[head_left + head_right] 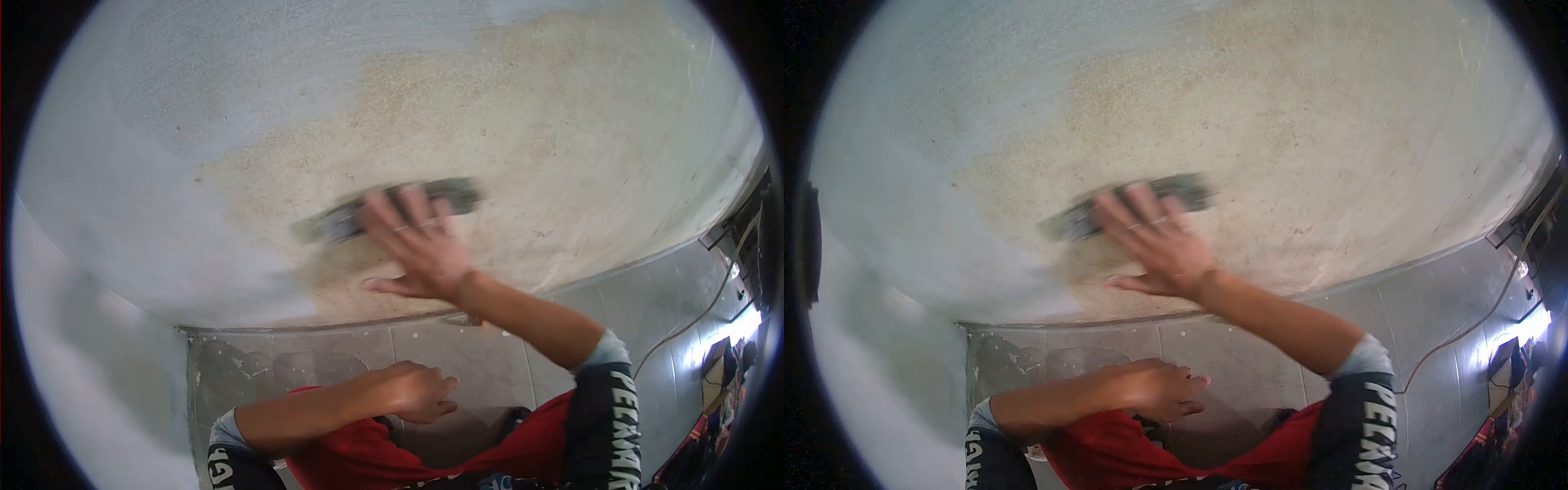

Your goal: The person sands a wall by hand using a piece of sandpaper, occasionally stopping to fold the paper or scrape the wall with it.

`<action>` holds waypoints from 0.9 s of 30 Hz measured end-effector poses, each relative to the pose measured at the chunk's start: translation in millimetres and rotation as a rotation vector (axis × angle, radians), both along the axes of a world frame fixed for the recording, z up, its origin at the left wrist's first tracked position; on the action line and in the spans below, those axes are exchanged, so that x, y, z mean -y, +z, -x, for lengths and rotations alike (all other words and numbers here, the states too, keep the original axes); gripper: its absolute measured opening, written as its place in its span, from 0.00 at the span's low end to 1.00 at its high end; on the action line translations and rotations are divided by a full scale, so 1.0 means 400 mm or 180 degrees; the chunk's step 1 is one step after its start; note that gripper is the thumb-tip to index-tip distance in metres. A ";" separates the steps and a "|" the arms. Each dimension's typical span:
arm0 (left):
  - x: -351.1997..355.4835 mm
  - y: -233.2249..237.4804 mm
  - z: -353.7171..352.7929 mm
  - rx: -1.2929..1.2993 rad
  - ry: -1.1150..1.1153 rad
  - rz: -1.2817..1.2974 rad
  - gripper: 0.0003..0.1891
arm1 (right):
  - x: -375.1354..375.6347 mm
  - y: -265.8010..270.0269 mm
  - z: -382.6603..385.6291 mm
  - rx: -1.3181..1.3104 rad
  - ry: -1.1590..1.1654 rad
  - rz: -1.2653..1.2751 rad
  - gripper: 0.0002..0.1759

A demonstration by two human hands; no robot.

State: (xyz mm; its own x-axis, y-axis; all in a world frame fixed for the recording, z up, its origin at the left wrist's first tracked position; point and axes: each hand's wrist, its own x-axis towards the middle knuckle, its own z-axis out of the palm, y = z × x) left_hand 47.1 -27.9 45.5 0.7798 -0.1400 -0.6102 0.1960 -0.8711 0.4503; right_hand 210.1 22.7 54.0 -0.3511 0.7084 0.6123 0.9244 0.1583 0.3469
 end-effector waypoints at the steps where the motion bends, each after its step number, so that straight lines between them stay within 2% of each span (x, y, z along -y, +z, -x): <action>1: -0.002 0.000 0.000 0.0028 0.0042 -0.0011 0.31 | -0.031 -0.013 0.054 0.0154 0.0123 -0.0014 0.58; 3: -0.005 0.005 -0.008 -0.0097 0.0066 -0.0064 0.31 | -0.078 -0.027 0.135 0.0053 0.0621 0.0453 0.55; 7: -0.013 0.020 0.003 -0.0204 0.0132 -0.0193 0.31 | -0.071 -0.018 0.126 0.0635 0.0456 -0.0004 0.55; 10: -0.009 0.020 0.001 -0.0267 0.0026 -0.0171 0.32 | 0.006 -0.011 -0.022 0.0427 0.0246 0.0011 0.55; 12: -0.009 0.001 0.000 -0.0126 0.0010 -0.0082 0.32 | 0.079 -0.016 -0.185 0.0219 -0.0025 -0.0093 0.54; 14: -0.012 0.002 -0.009 0.0004 0.0023 -0.0022 0.32 | 0.137 -0.031 -0.325 -0.0097 -0.0572 -0.0984 0.52; 16: -0.007 0.023 -0.028 -0.0075 -0.0085 -0.0039 0.32 | 0.195 0.004 -0.391 -0.0504 -0.0771 -0.0960 0.53; 19: 0.004 0.024 -0.054 -0.0090 -0.0189 -0.0063 0.33 | 0.155 -0.013 -0.347 -0.0903 -0.0577 -0.1267 0.56; 21: 0.008 0.027 -0.073 -0.0242 -0.0224 -0.0068 0.33 | 0.097 -0.048 -0.271 -0.0888 -0.0419 -0.1235 0.57; 22: 0.016 0.028 -0.085 -0.0392 -0.0268 -0.0072 0.33 | 0.082 -0.062 -0.222 -0.0743 -0.0485 -0.0720 0.58; 25: 0.018 -0.003 -0.106 -0.0550 -0.0260 -0.0040 0.34 | 0.056 -0.059 -0.082 -0.0666 0.0090 0.0250 0.50; 27: 0.017 -0.013 -0.119 -0.0607 -0.0239 -0.0070 0.34 | 0.057 -0.052 -0.074 -0.0431 0.0042 0.0007 0.48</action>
State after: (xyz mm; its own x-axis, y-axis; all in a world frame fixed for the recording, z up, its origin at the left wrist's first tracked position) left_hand 94.8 -34.6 40.2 0.6377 -0.1785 -0.7493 0.2100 -0.8956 0.3921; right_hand 239.8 -0.2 33.0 -0.2747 0.7057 0.6531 0.9606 0.1714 0.2188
